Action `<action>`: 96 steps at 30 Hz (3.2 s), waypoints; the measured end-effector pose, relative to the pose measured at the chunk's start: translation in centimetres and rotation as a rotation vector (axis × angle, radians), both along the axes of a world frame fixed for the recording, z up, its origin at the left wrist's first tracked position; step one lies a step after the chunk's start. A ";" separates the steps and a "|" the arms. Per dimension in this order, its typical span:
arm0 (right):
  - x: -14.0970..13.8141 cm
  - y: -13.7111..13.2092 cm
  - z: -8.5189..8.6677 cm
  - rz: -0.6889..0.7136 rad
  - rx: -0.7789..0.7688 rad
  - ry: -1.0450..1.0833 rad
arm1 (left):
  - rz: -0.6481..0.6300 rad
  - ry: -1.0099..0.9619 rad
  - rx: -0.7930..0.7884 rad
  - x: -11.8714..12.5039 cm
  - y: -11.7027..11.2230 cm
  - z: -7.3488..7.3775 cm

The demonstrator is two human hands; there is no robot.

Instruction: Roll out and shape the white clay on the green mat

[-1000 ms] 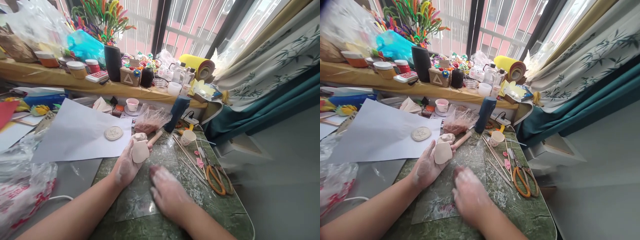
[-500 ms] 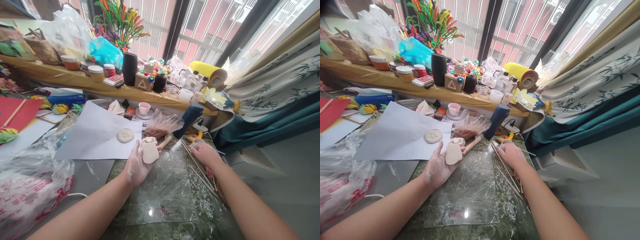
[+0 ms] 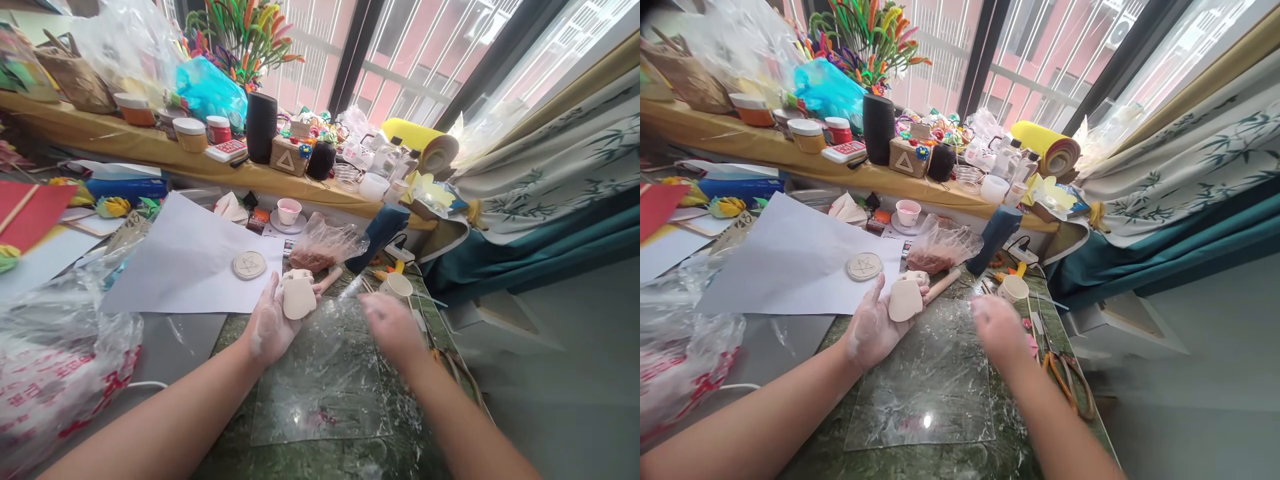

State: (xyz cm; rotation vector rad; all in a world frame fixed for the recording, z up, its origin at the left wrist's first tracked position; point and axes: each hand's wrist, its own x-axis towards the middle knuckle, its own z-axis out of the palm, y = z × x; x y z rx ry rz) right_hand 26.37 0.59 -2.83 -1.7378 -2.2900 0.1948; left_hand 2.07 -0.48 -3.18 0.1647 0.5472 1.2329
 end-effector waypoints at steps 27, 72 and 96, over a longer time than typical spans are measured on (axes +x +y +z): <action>0.0 -6.3 -3.0 0.275 -0.131 0.198 | -0.169 0.032 0.140 1.1 -1.5 1.2; -2.3 -7.2 -4.1 0.076 0.115 0.266 | 0.092 0.741 0.359 1.2 -0.7 -1.1; -2.3 -4.8 3.7 0.082 0.583 0.602 | 0.116 0.634 0.271 1.0 -0.1 -1.5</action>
